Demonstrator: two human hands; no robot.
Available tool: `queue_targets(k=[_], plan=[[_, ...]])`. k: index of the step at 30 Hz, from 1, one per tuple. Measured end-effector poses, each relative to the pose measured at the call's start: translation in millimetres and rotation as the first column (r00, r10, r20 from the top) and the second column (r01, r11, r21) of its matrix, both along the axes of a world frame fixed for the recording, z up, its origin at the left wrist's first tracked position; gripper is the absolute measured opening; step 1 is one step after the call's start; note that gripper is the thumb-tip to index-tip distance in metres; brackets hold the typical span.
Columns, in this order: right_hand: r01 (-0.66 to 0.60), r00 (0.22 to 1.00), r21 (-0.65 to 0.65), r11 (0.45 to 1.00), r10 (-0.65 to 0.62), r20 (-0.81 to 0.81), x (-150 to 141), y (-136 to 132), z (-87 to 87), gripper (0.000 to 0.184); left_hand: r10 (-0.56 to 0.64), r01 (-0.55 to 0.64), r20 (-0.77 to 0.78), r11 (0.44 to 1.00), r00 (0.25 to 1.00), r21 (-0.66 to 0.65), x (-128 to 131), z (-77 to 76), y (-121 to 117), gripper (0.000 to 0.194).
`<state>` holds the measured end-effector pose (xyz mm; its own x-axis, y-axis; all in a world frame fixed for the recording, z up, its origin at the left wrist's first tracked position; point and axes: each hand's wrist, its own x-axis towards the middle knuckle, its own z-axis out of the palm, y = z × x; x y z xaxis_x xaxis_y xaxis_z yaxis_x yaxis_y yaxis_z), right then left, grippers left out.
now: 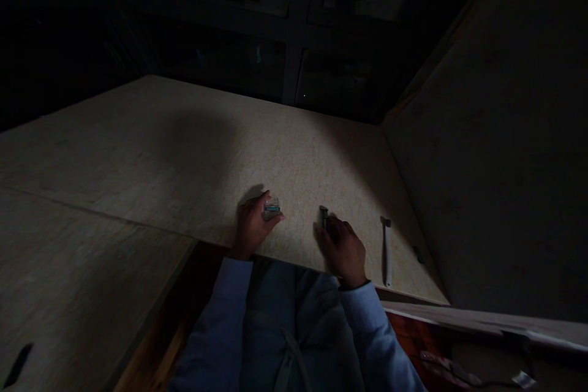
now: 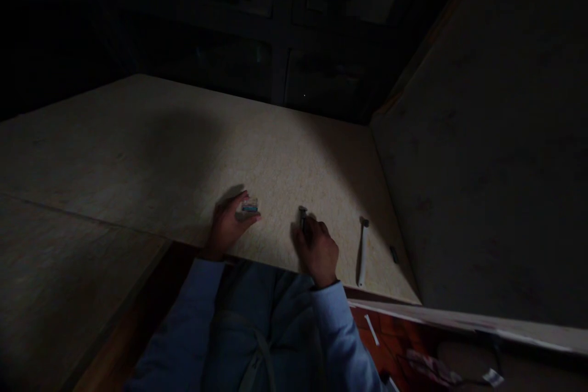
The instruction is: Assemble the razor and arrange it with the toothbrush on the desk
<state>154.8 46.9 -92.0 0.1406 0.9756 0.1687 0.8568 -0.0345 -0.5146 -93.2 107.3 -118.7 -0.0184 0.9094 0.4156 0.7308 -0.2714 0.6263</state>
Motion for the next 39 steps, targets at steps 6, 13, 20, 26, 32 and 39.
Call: queue_targets(k=[6,13,20,26,32,39], plan=[[0.027,0.982,0.092,0.995,-0.009,-0.190,3,-8,-6.9,0.054,-0.052,0.047,0.098,0.998,0.994,0.050,16,1.4,-15,0.064],[-0.108,0.892,0.255,0.961,0.207,-0.402,0,-18,9.9,0.031,-0.149,0.140,0.058,0.981,0.987,0.138,65,12.2,-48,0.066],[-0.190,0.874,0.309,0.932,0.303,-0.379,1,-22,27.7,0.023,-0.297,0.314,-0.110,0.930,0.948,0.190,97,41.2,-67,0.060],[-0.203,0.880,0.300,0.932,0.308,-0.361,17,-31,36.9,0.021,-0.358,0.365,-0.142,0.930,0.923,0.032,108,46.4,-71,0.060],[-0.117,0.876,0.305,0.945,0.243,-0.416,35,-45,43.2,0.016,-0.379,0.388,-0.110,0.919,0.919,0.075,129,53.3,-76,0.058],[0.032,0.858,0.335,0.942,0.146,-0.493,60,-66,60.2,0.013,-0.326,0.328,-0.034,0.943,0.945,0.052,161,55.0,-74,0.054]])
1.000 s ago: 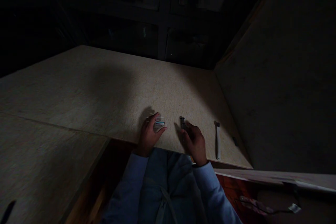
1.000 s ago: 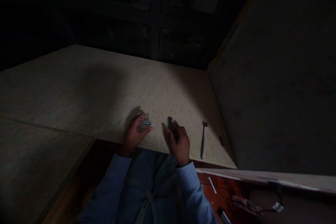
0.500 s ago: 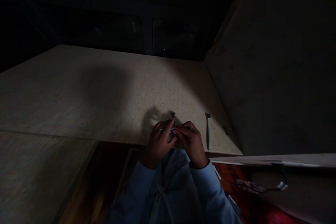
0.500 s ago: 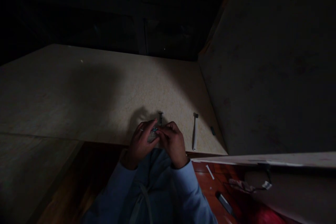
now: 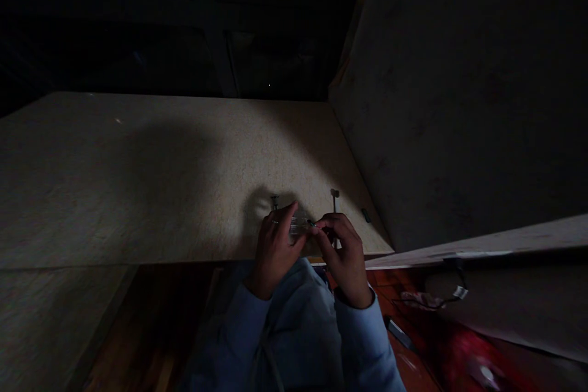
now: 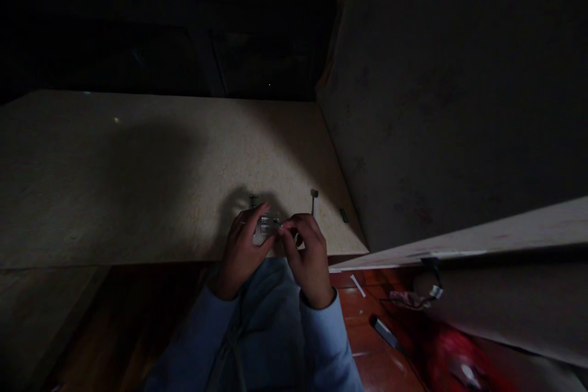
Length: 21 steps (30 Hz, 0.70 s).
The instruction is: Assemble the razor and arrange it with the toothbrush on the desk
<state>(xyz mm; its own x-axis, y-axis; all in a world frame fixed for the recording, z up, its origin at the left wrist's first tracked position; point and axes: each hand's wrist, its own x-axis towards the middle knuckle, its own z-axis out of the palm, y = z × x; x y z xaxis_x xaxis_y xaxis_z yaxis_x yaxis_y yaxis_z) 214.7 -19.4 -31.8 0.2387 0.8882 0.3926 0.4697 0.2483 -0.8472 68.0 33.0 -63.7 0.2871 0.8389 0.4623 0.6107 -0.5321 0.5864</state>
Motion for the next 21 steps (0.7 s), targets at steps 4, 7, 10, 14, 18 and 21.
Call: queue_targets(k=[4,7,10,14,18,21], plan=[[0.109,0.992,-0.039,0.993,-0.112,-0.064,13,-11,1.7,0.014,-0.017,0.015,-0.092,1.000,0.996,-0.016,22,-1.3,3,0.061],[0.205,0.969,-0.077,0.976,-0.213,-0.127,23,-16,-4.3,0.017,-0.043,0.036,-0.188,0.999,0.981,-0.041,40,-1.0,5,0.062],[0.271,0.939,-0.103,0.957,-0.286,-0.189,33,-18,-12.8,0.022,-0.055,0.037,-0.252,0.997,0.966,-0.074,58,-4.6,9,0.058],[0.337,0.919,-0.134,0.932,-0.356,-0.171,46,-22,-22.7,0.036,-0.063,0.028,-0.323,0.993,0.944,-0.111,72,-15.7,17,0.049],[0.362,0.908,-0.146,0.921,-0.384,-0.169,54,-24,-28.4,0.035,-0.044,0.001,-0.371,0.993,0.928,-0.114,78,-21.2,20,0.043],[0.361,0.900,-0.156,0.919,-0.388,-0.200,55,-24,-30.5,0.035,-0.040,-0.006,-0.384,0.993,0.923,-0.120,83,-20.1,17,0.043]])
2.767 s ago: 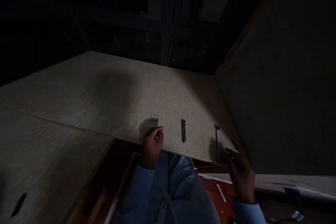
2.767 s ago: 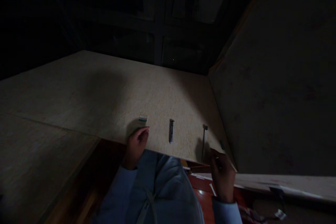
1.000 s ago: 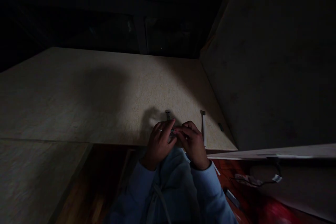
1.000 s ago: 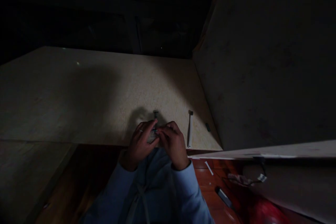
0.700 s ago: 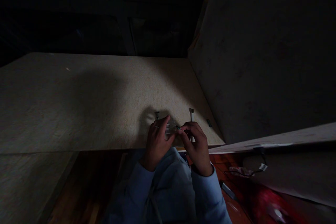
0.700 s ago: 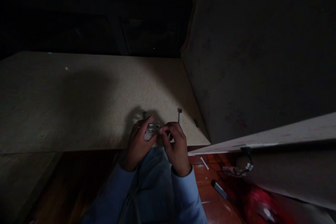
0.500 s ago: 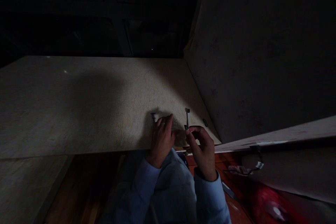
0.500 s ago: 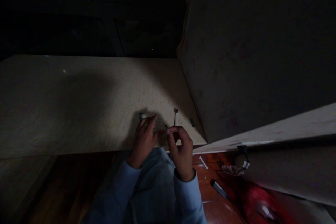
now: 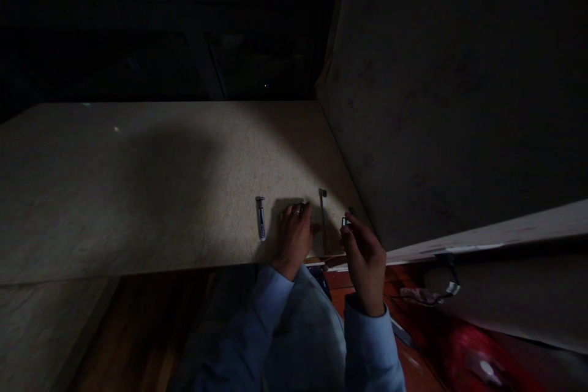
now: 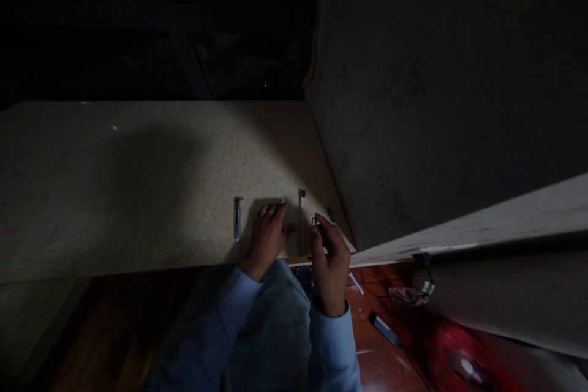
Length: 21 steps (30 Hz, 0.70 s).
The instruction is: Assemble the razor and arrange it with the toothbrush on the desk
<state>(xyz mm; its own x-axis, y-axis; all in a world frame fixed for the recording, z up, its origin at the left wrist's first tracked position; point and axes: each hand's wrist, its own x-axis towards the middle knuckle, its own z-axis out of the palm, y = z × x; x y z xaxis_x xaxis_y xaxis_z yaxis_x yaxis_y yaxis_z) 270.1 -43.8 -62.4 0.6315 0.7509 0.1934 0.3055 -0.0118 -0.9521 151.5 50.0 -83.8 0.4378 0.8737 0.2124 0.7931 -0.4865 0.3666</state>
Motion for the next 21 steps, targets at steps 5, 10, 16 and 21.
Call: queue_targets(k=[5,10,16,21], plan=[[-0.022,0.999,-0.009,1.000,0.022,-0.029,3,2,-6.9,0.038,0.013,-0.013,0.011,1.000,1.000,-0.008,12,1.0,-5,0.045],[-0.002,1.000,-0.069,0.998,0.002,-0.008,12,5,-26.5,0.040,0.002,-0.001,0.054,1.000,0.999,-0.015,12,-4.4,-3,0.045],[0.027,0.999,-0.098,0.995,-0.025,0.027,17,8,-41.3,0.043,-0.010,0.012,0.126,1.000,0.992,-0.013,4,-12.5,0,0.049],[-0.028,0.999,-0.130,0.991,0.031,0.025,13,7,-34.8,0.045,-0.005,0.009,0.132,1.000,0.991,-0.029,7,-10.1,4,0.046]])
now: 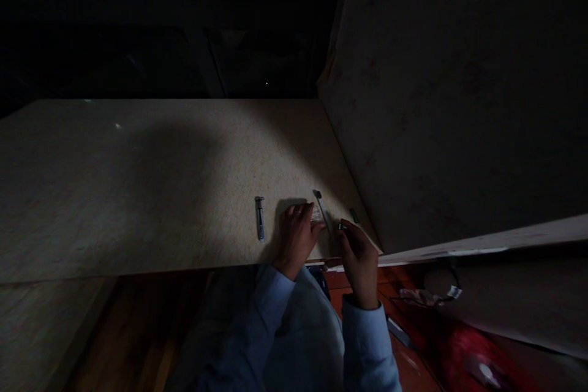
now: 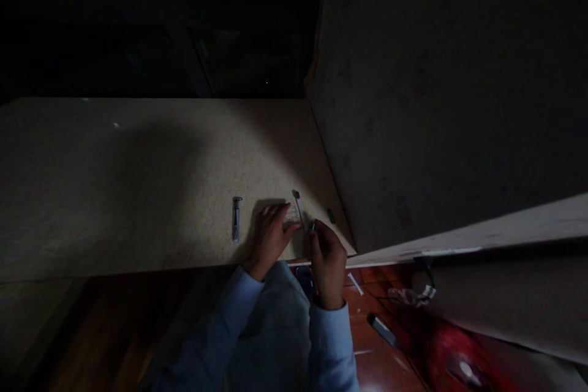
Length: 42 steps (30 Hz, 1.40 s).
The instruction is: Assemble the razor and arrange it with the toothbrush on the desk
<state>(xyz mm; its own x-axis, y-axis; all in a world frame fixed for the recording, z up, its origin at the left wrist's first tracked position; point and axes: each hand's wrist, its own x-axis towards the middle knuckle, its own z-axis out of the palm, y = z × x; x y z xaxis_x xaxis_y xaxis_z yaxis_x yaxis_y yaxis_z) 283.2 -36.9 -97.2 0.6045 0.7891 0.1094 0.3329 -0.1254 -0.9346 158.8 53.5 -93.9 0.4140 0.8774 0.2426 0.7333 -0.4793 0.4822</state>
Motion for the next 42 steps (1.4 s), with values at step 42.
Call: queue_targets(k=[42], plan=[[-0.156,0.956,0.209,0.965,0.201,-0.213,-91,28,62.7,0.049,0.404,-0.371,0.101,0.895,0.909,-0.247,-120,25.1,8,0.018]])
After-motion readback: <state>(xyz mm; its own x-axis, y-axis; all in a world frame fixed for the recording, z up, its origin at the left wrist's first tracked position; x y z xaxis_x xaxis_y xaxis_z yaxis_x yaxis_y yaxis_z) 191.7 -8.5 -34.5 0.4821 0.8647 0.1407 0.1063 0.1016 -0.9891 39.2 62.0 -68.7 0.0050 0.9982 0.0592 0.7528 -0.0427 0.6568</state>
